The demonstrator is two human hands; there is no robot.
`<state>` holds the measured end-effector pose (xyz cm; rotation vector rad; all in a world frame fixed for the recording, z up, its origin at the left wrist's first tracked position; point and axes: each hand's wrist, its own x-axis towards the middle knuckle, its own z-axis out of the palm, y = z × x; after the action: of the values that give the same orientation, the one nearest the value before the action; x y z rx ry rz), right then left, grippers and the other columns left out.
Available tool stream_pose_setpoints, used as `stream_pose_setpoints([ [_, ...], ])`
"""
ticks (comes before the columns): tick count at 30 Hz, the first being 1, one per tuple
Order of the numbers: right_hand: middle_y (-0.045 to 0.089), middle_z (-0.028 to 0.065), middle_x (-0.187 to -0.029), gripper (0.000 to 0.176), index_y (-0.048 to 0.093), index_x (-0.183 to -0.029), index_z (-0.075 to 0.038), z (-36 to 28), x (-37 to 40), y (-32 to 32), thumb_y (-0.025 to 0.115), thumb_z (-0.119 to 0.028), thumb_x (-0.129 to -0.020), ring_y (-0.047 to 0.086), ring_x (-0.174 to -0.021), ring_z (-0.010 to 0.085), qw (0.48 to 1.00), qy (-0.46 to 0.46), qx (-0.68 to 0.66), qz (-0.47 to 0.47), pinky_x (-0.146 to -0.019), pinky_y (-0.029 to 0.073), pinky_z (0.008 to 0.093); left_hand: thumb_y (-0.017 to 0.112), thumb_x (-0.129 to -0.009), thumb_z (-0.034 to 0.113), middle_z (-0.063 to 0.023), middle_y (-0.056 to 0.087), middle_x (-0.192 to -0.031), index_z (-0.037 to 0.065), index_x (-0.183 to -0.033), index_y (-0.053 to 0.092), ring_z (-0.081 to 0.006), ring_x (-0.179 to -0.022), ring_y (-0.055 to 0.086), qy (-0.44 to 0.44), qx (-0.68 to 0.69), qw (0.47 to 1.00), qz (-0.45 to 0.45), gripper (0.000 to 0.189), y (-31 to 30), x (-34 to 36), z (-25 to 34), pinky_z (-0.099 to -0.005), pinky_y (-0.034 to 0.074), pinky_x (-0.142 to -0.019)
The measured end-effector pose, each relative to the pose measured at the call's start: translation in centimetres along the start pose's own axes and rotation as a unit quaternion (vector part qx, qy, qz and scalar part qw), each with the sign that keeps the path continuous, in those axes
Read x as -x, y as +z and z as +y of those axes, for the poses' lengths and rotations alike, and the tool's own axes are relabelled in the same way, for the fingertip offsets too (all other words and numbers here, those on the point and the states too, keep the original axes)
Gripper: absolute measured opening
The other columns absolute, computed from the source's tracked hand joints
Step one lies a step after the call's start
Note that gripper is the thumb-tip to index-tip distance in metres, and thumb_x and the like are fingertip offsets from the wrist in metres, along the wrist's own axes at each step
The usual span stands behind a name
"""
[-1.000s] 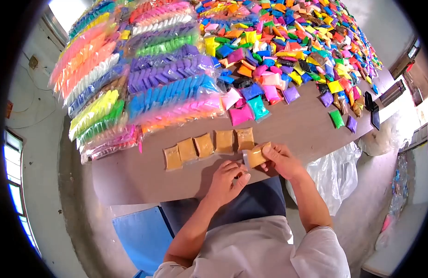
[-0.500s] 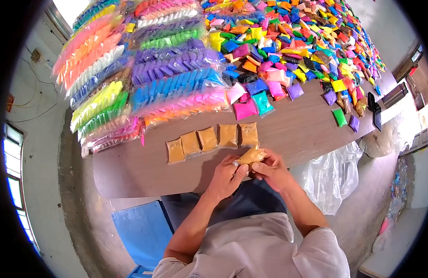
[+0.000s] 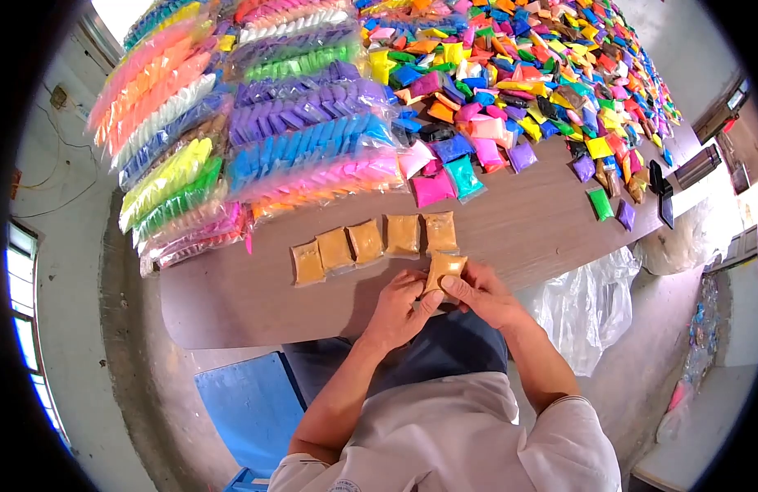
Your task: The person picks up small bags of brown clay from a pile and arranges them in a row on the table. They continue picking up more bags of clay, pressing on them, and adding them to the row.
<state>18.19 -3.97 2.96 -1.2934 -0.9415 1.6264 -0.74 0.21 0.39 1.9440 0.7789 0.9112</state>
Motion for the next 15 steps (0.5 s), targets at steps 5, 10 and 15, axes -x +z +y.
stream_pose_setpoints([
  [5,0.068,0.0029,-0.096,0.023,0.065,-0.11,0.004,0.5,-1.4,-2.6,0.066,-0.013,-0.094,0.061,-0.085,0.0102,0.974,-0.176,0.038,0.135,-0.078,0.05,0.0269,0.064,-0.092,0.022,-0.0103,0.068,-0.09,0.0,-0.086,0.065,-0.0303,-0.087,0.06,-0.001,-0.054,0.997,-0.049,0.023,0.2,-0.2,-0.1,-0.0376,0.049,-0.079],
  [10,0.069,0.0047,-0.092,0.026,0.066,-0.108,0.004,-1.0,-3.3,-6.2,0.07,-0.016,-0.092,0.061,-0.084,0.0079,0.965,-0.187,0.078,0.165,-0.073,0.05,0.0272,0.067,-0.089,0.015,-0.0072,0.069,-0.088,0.002,-0.083,0.065,-0.0276,-0.082,0.061,0.039,-0.059,0.997,-0.022,0.015,0.4,-0.4,0.3,-0.0361,0.049,-0.078],
  [15,0.065,0.0111,-0.081,0.031,0.067,-0.104,-0.004,-1.7,-5.0,-6.4,0.077,-0.023,-0.082,0.063,-0.072,0.0242,0.829,-0.128,0.494,0.228,-0.066,0.049,0.0374,0.067,-0.087,0.015,-0.0066,0.069,-0.089,0.002,-0.078,0.065,-0.0273,-0.086,0.061,0.035,-0.071,0.997,-0.019,0.016,0.4,-0.4,0.4,-0.0364,0.05,-0.079],
])
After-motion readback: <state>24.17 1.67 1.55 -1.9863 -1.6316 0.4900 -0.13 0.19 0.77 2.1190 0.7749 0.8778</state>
